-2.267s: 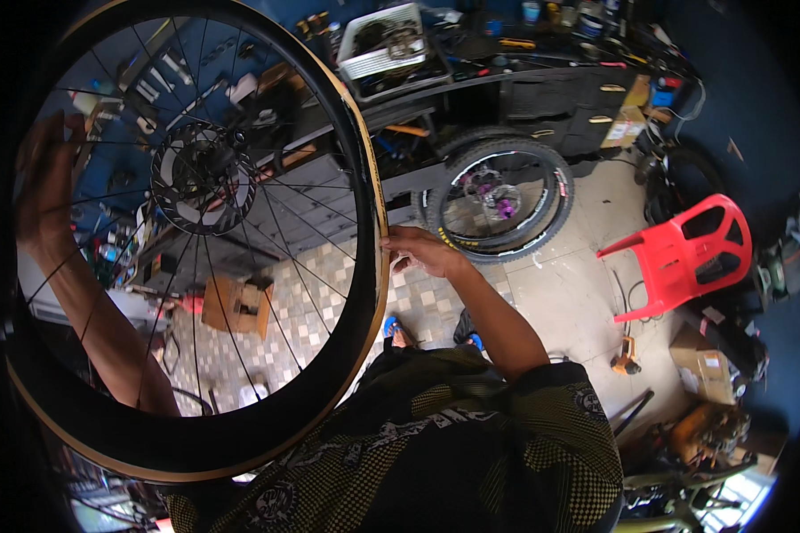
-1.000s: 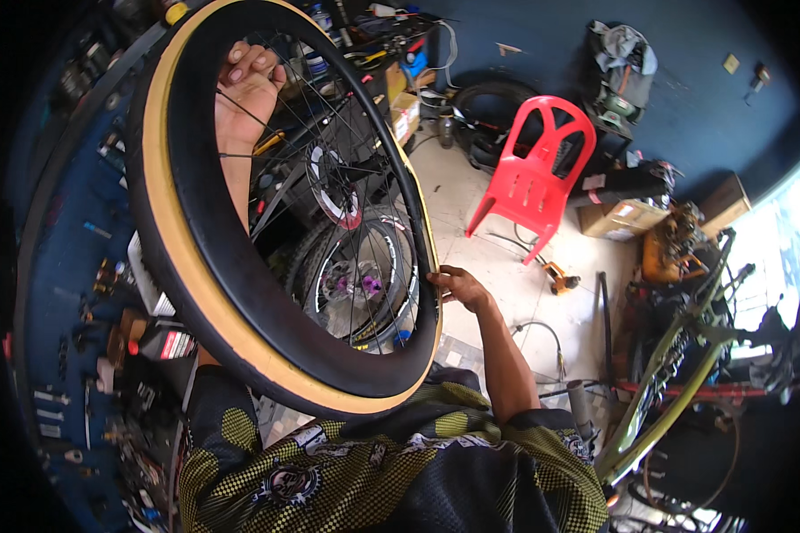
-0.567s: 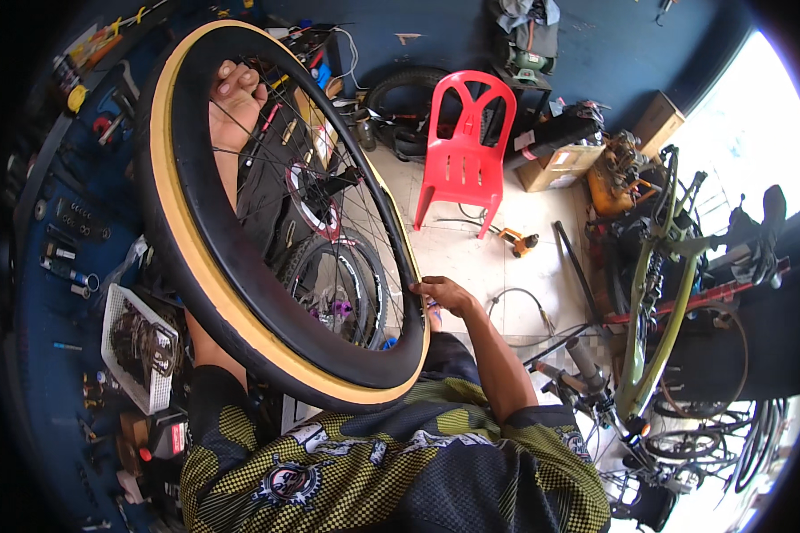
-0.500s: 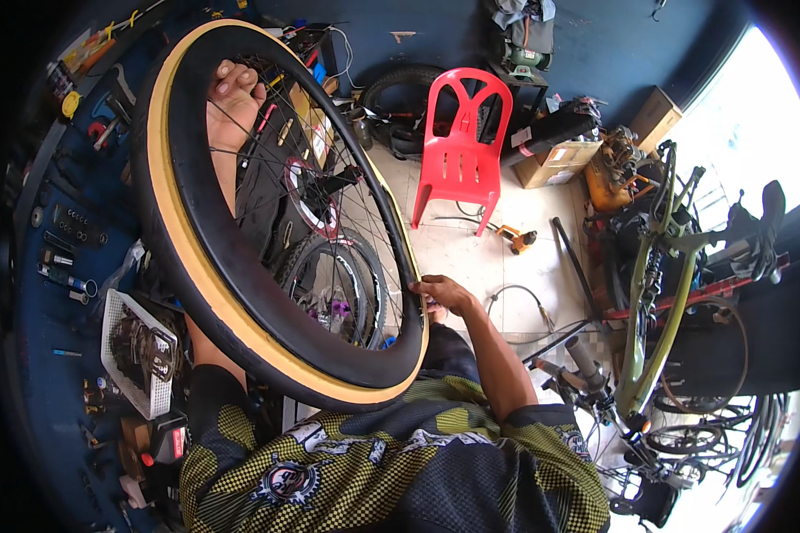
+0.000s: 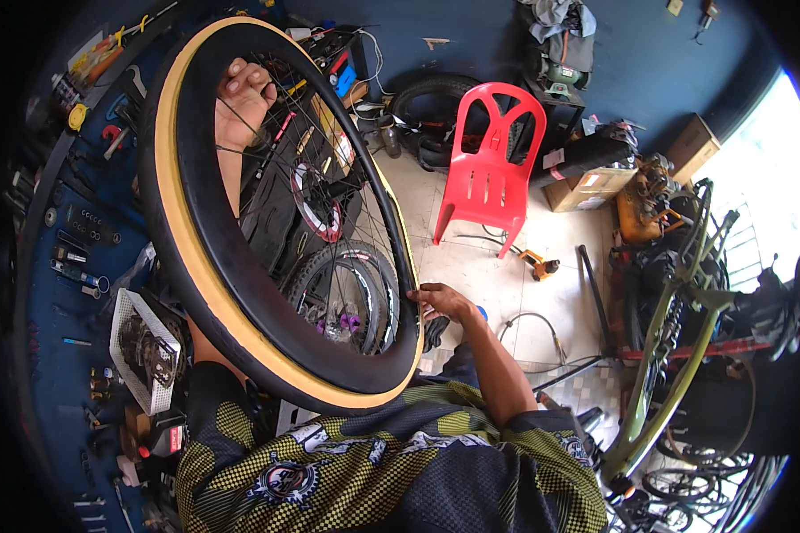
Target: The person installs a bicycle tire onto a wheel rim by hand, seating the bead around the rim. They then apply sealant from a bottle into the tire through the valve stem and rotate the wheel to distribute the sealant.
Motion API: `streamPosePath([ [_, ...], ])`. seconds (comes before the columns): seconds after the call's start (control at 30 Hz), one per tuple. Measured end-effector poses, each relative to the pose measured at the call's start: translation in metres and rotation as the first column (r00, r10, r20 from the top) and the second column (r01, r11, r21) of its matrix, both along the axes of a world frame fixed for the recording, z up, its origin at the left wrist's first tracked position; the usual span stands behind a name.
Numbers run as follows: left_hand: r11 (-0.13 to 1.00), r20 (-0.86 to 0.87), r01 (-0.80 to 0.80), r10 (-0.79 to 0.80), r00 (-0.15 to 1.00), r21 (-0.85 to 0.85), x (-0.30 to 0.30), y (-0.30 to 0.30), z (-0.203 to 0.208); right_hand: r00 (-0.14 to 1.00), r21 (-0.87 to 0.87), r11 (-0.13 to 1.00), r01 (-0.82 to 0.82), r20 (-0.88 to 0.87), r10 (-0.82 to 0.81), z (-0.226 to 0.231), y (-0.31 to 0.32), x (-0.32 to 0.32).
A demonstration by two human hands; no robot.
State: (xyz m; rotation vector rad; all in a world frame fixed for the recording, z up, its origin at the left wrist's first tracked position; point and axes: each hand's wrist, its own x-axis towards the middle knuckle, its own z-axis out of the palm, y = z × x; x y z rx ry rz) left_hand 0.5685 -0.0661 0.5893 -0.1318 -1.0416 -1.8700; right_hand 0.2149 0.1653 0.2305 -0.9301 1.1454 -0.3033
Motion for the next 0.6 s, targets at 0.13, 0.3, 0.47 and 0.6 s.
streamPosePath([
  [0.13,0.998,0.012,0.018,-0.018,1.0,0.06,-0.024,-0.026,-0.01,0.923,-0.319,0.899,-0.3,-0.337,0.188,0.001,-0.054,-0.027],
  [0.3,1.0,0.147,-0.024,0.026,0.989,-0.015,-0.068,-0.064,-0.025,0.961,-0.72,0.641,-0.265,-0.143,0.237,0.095,-0.127,-0.052],
  [0.47,0.995,0.145,-0.06,0.049,0.988,0.077,-0.108,-0.093,-0.015,0.966,-0.881,0.439,-0.175,-0.067,0.251,0.129,-0.158,-0.064],
  [0.6,0.983,0.145,-0.131,0.112,0.983,0.13,-0.118,-0.102,-0.004,0.982,-0.794,0.604,0.071,0.163,0.098,0.131,-0.189,-0.056],
])
